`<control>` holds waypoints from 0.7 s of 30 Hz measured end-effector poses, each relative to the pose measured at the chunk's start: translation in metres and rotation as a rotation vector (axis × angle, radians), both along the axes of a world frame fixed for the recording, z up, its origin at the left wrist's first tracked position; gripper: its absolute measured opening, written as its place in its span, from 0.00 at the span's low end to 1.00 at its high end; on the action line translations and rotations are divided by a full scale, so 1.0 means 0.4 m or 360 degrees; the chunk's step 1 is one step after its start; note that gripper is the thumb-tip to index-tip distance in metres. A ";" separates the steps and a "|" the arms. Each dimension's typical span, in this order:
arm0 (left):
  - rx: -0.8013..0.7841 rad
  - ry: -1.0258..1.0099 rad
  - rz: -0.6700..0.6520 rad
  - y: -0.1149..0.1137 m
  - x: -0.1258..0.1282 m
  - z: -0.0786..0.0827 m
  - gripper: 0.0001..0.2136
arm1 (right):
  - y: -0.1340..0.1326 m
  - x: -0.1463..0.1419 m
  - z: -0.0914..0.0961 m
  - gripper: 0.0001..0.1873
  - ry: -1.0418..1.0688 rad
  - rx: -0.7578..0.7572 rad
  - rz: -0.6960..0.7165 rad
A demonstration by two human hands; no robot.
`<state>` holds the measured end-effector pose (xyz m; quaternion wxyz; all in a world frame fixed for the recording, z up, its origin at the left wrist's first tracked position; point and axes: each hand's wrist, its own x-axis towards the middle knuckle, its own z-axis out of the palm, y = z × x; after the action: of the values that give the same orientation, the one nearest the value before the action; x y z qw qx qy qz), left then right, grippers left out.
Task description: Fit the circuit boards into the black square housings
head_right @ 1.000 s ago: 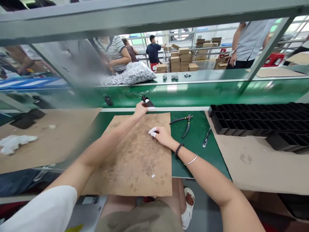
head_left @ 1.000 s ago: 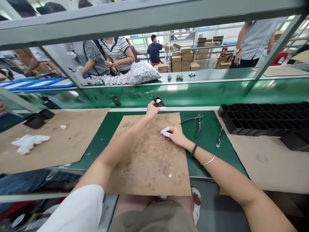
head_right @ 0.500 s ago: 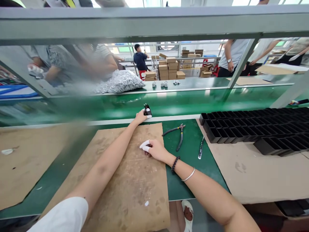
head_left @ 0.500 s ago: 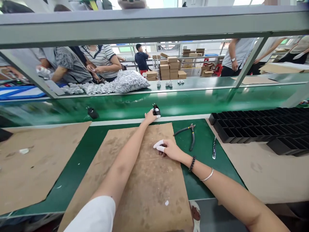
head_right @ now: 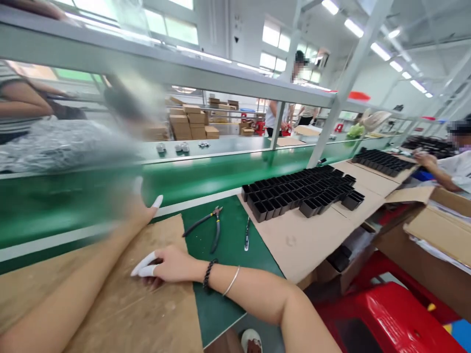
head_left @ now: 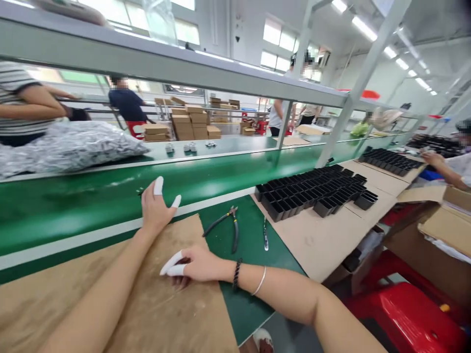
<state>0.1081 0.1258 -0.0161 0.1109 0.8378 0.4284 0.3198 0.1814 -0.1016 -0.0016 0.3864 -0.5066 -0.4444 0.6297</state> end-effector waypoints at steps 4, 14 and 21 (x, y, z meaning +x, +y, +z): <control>-0.0092 0.0459 -0.0477 0.007 0.044 -0.040 0.32 | -0.007 0.000 0.010 0.08 0.0013 -0.0024 -0.0007; 0.0107 0.0833 -0.0169 0.005 0.045 -0.049 0.25 | 0.000 0.000 0.002 0.07 -0.0067 0.0008 0.0041; 0.0066 0.0794 -0.0043 0.003 0.036 -0.040 0.24 | 0.009 -0.002 -0.024 0.10 -0.0035 0.0051 0.0069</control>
<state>0.1224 0.1270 -0.0320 -0.0111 0.8986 0.4245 0.1101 0.1805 -0.0982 -0.0110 0.3757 -0.4974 -0.4695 0.6253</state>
